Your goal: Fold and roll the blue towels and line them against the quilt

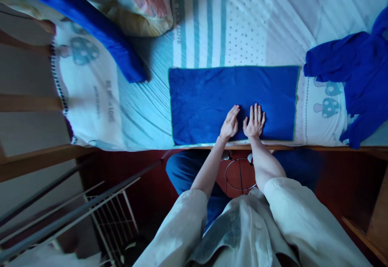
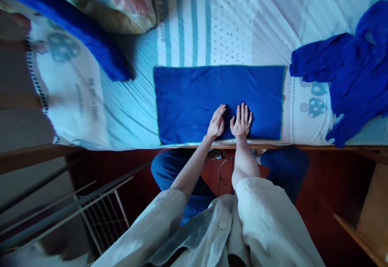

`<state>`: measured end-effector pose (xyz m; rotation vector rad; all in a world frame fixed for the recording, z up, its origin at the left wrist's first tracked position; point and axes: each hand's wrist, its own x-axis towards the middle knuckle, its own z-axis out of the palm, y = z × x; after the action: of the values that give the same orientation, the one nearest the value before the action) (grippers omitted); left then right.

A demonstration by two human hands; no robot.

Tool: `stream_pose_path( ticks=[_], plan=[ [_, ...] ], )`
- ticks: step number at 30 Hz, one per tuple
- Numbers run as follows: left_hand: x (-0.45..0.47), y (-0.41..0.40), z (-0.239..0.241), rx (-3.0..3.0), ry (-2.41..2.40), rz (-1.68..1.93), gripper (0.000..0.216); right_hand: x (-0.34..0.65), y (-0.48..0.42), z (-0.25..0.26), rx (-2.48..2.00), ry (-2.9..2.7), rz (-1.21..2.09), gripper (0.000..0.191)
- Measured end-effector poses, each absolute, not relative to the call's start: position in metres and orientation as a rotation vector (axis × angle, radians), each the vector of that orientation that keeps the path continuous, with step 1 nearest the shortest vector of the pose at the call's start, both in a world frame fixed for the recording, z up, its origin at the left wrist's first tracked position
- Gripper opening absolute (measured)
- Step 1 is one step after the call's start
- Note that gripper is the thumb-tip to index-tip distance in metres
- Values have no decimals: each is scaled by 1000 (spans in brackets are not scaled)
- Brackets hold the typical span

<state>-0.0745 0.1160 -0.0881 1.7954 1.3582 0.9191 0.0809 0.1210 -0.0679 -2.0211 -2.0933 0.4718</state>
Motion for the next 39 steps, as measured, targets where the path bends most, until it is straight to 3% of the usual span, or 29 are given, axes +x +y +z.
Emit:
stream_pose_path(
  ticks=[10, 18, 23, 32, 39],
  plan=[
    [-222, 93, -67, 1692, 1930, 826, 55, 79, 122, -64, -2007, -2076, 441, 63],
    [-268, 87, -57, 1680, 2134, 668, 45, 79, 122, -63, -2005, -2066, 458, 62],
    [-236, 97, -53, 1655, 2141, 739, 50, 79, 121, -63, -2009, -2071, 460, 63],
    [-51, 195, -70, 2024, 1382, 803, 57, 80, 121, -67, -2008, -2082, 402, 62],
    [-111, 235, -77, 1967, 1661, 591, 61, 79, 121, -62, -2002, -2084, 415, 63]
  ],
)
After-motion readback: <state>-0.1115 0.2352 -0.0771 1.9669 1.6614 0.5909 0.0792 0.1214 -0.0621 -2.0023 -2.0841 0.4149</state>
